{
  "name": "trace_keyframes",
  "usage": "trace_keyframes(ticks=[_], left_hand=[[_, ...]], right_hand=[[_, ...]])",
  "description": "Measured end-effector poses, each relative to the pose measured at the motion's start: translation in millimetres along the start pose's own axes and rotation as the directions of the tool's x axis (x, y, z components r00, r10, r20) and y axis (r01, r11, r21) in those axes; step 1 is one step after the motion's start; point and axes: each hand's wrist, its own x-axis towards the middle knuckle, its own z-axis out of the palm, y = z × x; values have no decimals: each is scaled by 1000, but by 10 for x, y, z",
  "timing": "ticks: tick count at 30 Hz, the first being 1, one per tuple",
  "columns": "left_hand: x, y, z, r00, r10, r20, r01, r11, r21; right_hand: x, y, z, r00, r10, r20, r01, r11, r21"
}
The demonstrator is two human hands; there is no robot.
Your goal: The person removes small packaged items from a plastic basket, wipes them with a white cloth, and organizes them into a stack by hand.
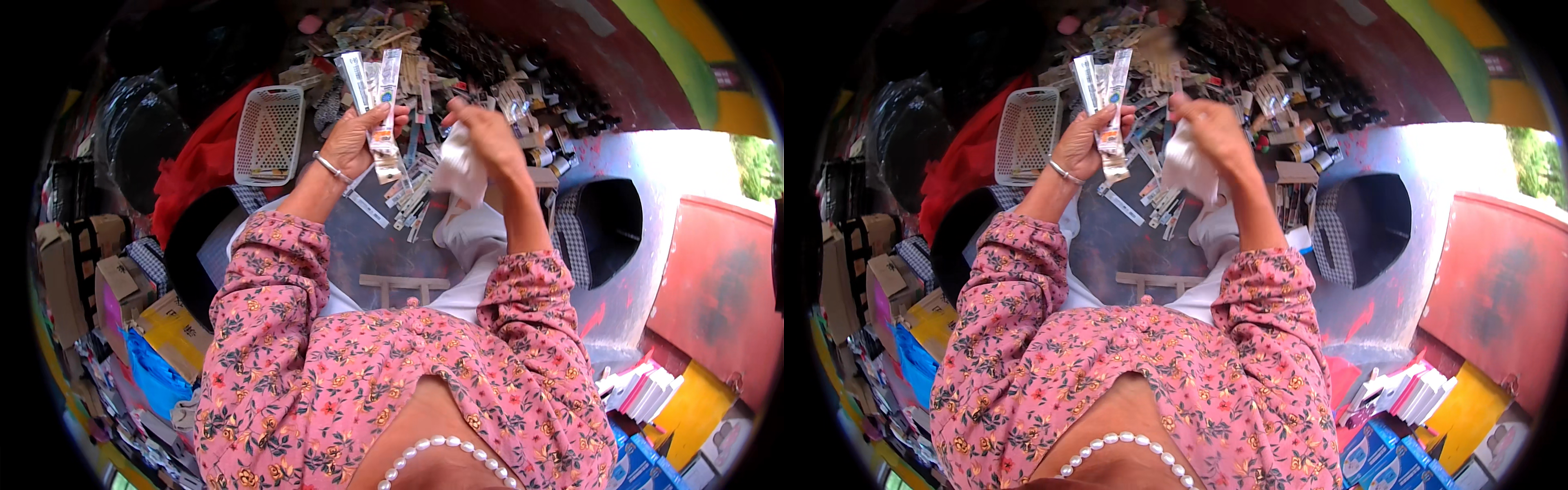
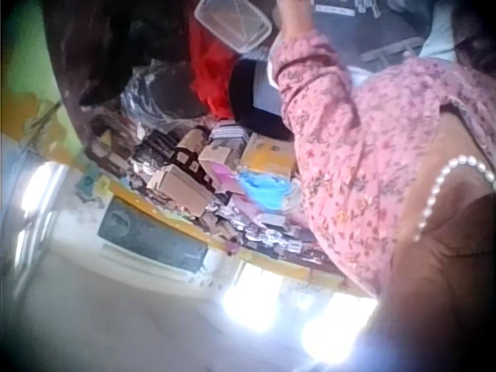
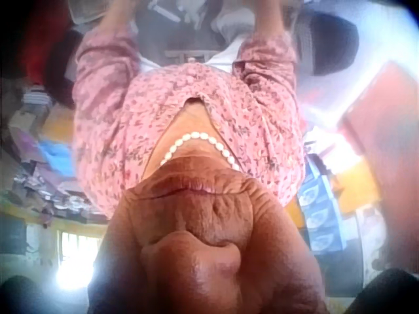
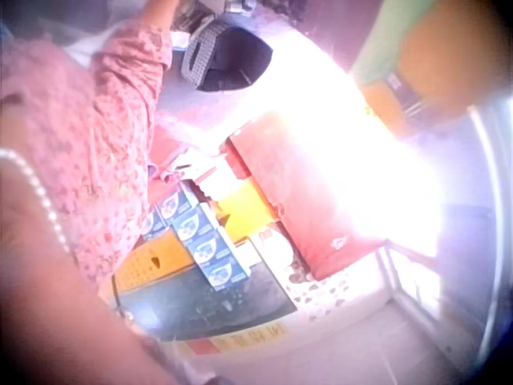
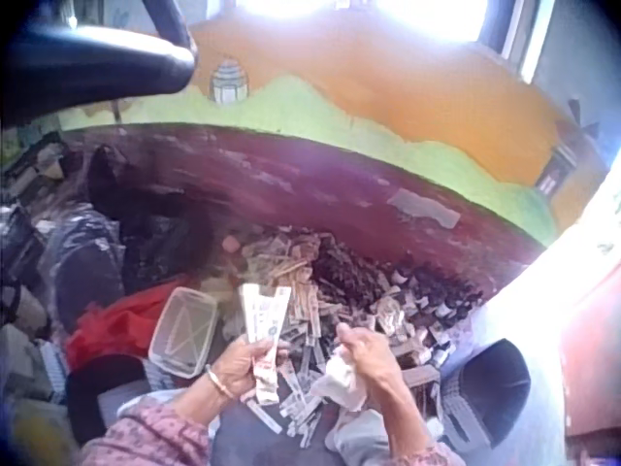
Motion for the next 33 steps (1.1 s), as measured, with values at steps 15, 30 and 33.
trace_keyframes(ticks=[15, 30, 33], left_hand=[[-141, 11, 152, 954, -154, 258, 145, 988, 52], [67, 89, -126, 978, -32, 206, 90, 955, -282], [27, 49, -25, 1000, 7, 9, -7, 999, -49]], right_hand=[[-72, 51, 308, 836, 26, 548, -175, 959, 221], [-58, 43, 283, 940, -32, 338, 92, 982, -162], [-9, -55, 102, 993, -113, -23, 116, 973, 199]])
